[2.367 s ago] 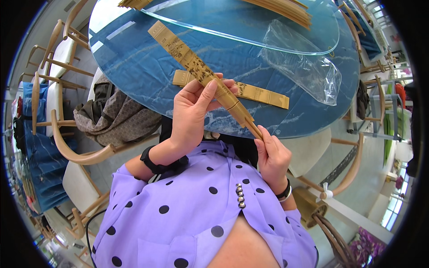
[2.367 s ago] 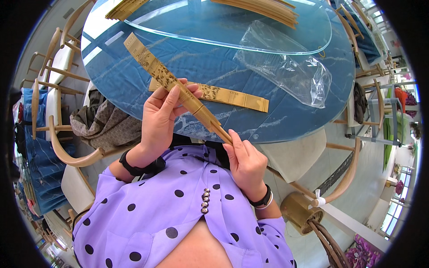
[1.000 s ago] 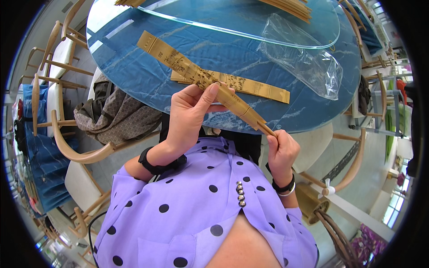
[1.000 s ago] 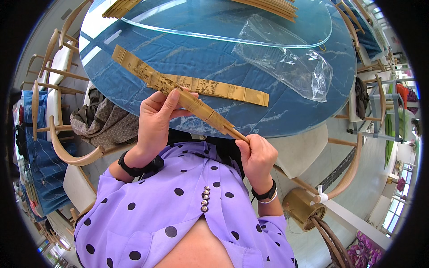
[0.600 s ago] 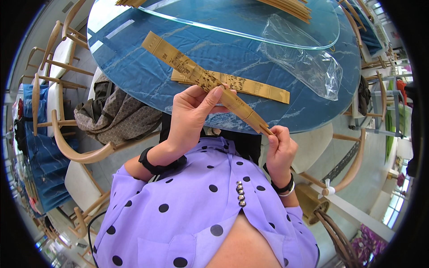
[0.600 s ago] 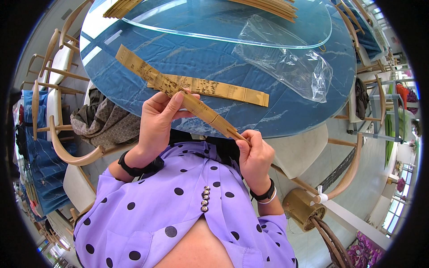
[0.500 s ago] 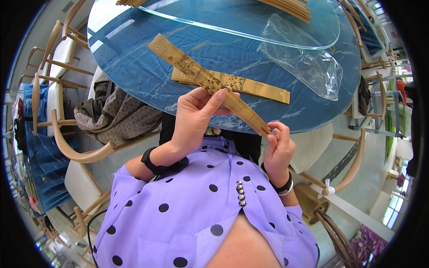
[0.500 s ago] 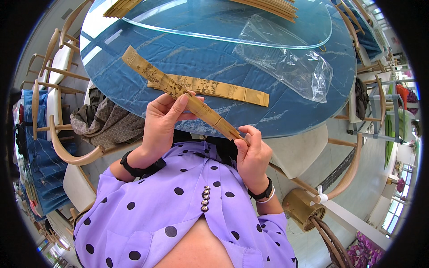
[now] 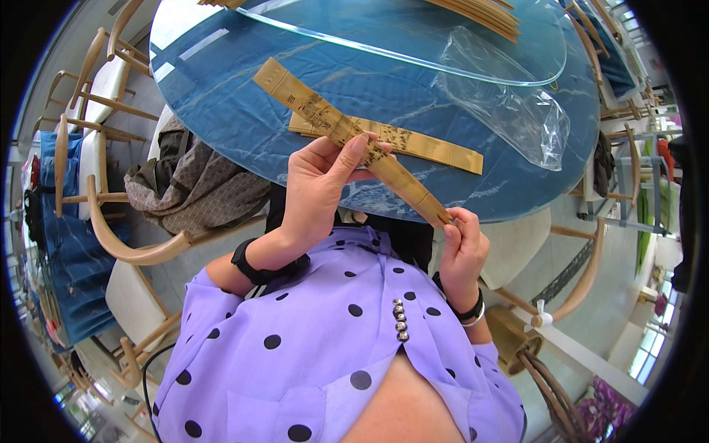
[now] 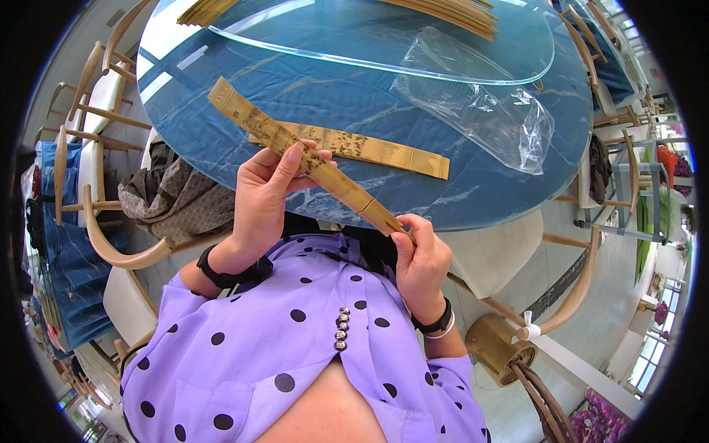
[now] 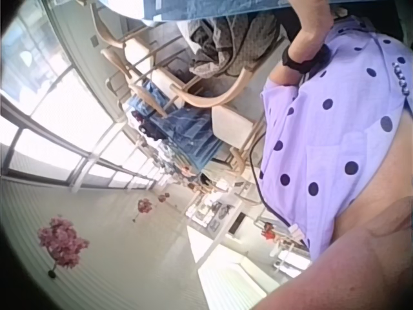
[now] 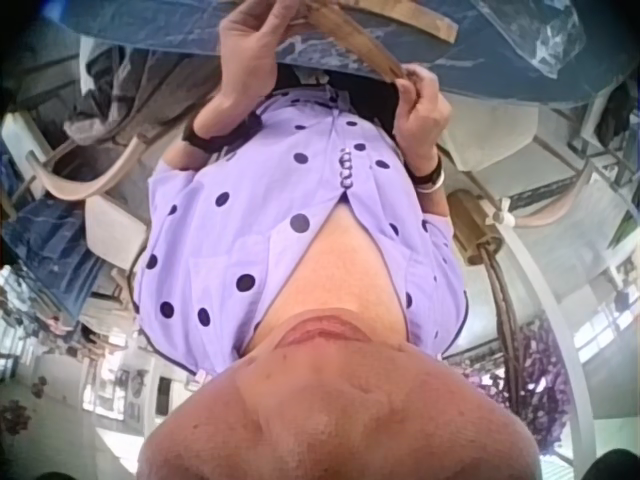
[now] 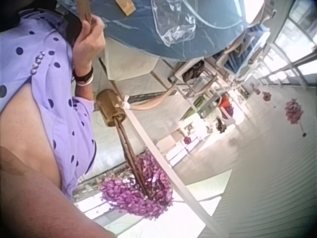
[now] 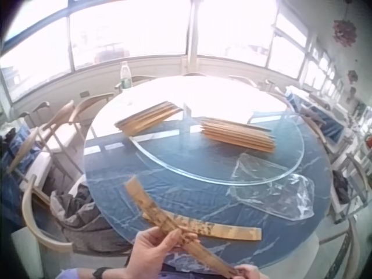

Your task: The person repeatedly picks up thin bamboo sticks and a flat bamboo piece with printed markings, aligns them, and slides the sticks into slots to form a fan-like structure. The person handles the components one at a time, repeatedly assembling and disassembling the same unit on a glass table.

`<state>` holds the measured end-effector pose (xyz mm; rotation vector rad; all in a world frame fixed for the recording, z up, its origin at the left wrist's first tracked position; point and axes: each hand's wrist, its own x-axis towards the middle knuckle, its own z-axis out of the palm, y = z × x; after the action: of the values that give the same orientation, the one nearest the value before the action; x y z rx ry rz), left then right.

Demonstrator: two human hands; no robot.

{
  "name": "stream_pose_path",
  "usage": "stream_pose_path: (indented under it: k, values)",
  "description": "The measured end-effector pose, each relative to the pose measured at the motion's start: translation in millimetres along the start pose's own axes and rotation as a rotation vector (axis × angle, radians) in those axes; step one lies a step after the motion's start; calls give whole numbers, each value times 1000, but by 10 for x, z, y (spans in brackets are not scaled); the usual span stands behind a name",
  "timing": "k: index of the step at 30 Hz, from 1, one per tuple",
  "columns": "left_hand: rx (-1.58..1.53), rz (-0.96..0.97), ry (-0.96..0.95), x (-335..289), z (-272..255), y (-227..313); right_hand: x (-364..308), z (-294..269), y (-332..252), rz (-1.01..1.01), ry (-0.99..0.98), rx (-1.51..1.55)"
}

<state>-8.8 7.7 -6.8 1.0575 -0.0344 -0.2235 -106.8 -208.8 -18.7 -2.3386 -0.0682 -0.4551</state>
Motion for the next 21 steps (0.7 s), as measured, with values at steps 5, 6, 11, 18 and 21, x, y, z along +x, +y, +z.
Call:
stream_pose_path:
  k: [5,6,11,18,21]
  values:
    - [-14,-4,0,5,-4,31,-34,16,15,-9,3,22]
    - [-17,8,9,7,-5,46,-35,20,20,-24,7,29]
    - [-9,37,51,23,-55,101,-116,-53,130,-27,-45,-128]
    - [-34,26,80,20,-44,94,-175,-3,109,11,-8,-105]
    - [-25,25,95,7,-74,66,-148,3,116,-16,-13,-134]
